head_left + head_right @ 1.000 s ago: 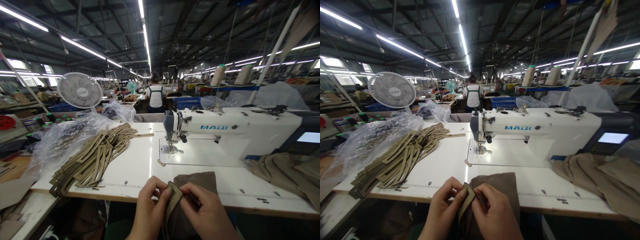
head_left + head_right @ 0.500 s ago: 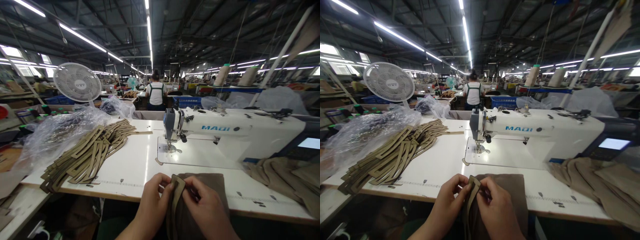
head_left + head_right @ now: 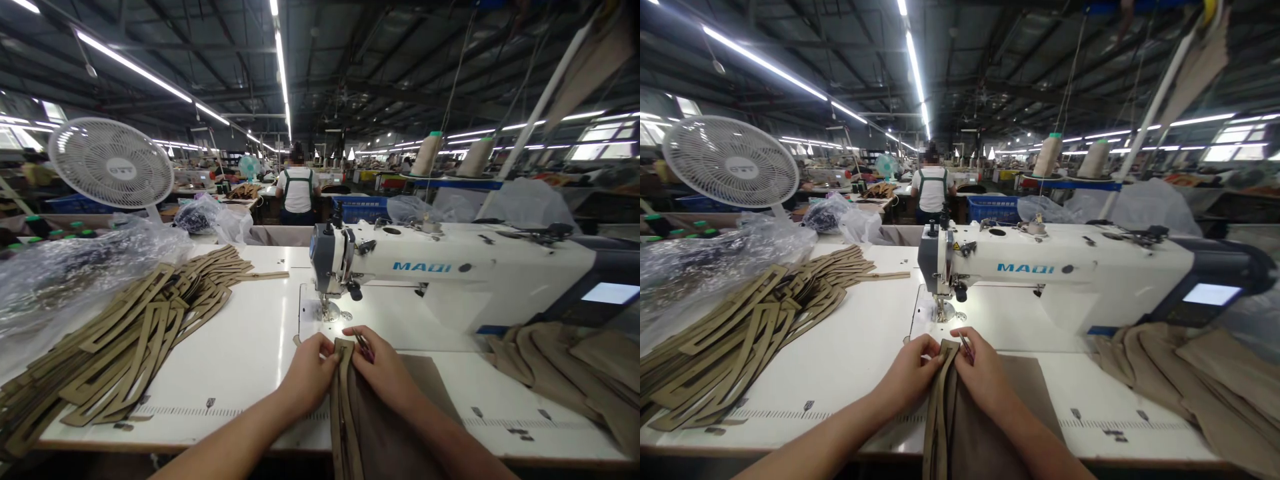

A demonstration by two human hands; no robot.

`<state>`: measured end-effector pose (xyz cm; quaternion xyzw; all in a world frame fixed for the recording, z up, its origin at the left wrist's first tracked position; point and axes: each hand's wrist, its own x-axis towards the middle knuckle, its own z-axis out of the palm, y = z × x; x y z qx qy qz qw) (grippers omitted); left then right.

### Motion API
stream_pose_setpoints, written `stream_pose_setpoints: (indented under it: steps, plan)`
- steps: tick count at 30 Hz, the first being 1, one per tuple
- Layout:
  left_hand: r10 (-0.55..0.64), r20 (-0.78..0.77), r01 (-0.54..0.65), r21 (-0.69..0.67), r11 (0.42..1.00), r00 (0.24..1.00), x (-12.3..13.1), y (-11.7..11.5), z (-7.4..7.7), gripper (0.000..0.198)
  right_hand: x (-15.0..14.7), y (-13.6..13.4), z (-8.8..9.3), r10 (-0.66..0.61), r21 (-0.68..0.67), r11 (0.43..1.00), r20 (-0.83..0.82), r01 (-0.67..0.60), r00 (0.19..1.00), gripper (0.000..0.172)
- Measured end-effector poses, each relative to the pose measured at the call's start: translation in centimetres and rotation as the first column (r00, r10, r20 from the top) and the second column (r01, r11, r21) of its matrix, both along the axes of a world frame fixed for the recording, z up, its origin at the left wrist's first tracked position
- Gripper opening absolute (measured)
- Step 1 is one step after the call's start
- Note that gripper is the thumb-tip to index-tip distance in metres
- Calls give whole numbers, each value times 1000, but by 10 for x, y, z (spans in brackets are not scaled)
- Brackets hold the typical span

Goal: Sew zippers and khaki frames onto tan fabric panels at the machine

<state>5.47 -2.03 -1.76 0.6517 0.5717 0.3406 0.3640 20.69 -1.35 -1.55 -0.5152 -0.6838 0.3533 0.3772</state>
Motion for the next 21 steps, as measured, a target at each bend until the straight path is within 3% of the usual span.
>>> stream_pose_setpoints:
  steps: [7, 12, 16, 21]
  plan:
    - [-35, -175, 46, 64, 997, 984, -8, 0, 11, 21, 3, 10, -7, -6, -59, 998, 75, 10, 997, 24]
    - [-22, -468, 146, 230, 962, 883, -10, -5, 9, 15, 1, 12, -7, 2, -126, 992, 87, 9, 996, 23]
    - [-73, -551, 322, 370, 871, 831, -15, -5, 3, 13, 1, 13, -5, -2, -152, 988, 34, 7, 999, 21]
    - [-86, -594, 480, 548, 685, 800, -24, -12, -3, 19, 0, 13, -4, -34, -142, 989, 33, 38, 999, 18]
